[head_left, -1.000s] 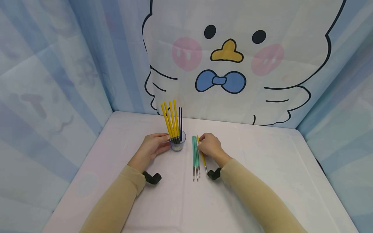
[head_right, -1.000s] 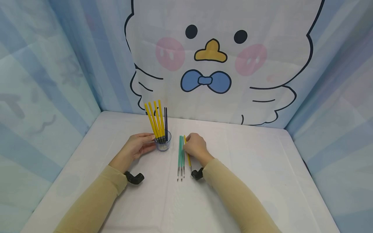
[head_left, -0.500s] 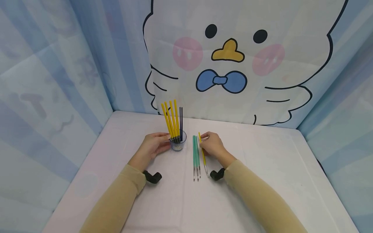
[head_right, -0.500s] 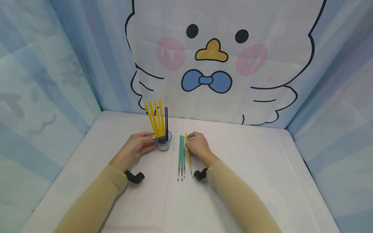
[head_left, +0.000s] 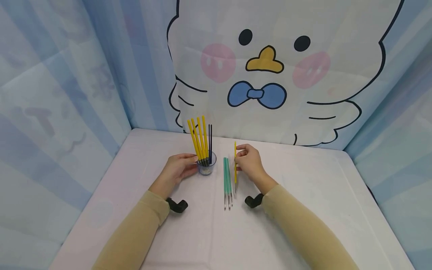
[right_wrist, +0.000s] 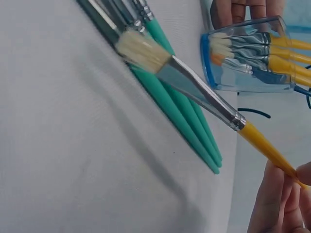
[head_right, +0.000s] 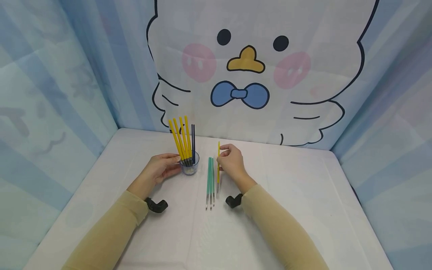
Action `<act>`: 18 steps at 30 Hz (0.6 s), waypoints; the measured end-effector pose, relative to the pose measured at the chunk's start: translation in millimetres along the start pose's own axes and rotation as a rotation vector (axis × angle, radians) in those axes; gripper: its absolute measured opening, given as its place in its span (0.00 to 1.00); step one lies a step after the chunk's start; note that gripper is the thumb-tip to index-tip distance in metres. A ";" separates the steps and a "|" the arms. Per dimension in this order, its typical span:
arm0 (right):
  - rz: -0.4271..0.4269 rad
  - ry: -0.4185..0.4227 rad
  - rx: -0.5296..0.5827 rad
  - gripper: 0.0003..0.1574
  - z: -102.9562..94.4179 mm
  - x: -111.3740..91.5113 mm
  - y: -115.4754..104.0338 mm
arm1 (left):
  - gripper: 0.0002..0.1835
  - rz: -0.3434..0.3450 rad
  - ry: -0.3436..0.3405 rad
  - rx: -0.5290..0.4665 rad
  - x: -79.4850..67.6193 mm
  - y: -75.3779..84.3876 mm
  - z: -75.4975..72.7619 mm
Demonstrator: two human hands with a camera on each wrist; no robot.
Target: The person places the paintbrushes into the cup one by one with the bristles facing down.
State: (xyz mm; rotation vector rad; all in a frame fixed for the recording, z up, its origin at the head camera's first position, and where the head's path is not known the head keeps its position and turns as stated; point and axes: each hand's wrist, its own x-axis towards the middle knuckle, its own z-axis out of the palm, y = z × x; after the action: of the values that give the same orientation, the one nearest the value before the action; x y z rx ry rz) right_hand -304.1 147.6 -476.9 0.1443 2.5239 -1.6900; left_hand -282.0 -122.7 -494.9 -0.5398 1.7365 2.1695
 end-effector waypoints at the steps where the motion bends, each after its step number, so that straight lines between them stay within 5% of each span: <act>1: -0.017 0.010 0.016 0.27 -0.8 -0.5 -1.5 | 0.21 -0.002 0.003 0.002 -0.2 0.2 0.3; 18: -0.270 0.154 0.297 0.28 -3.0 -4.7 -39.4 | 0.19 0.008 0.039 0.003 -3.2 2.4 3.3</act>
State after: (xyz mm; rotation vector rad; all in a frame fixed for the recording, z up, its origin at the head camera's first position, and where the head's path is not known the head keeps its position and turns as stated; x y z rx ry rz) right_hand -304.9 135.4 -439.0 -0.0507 2.4721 -2.2350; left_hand -280.7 -120.0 -490.7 -0.5790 1.7647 2.1754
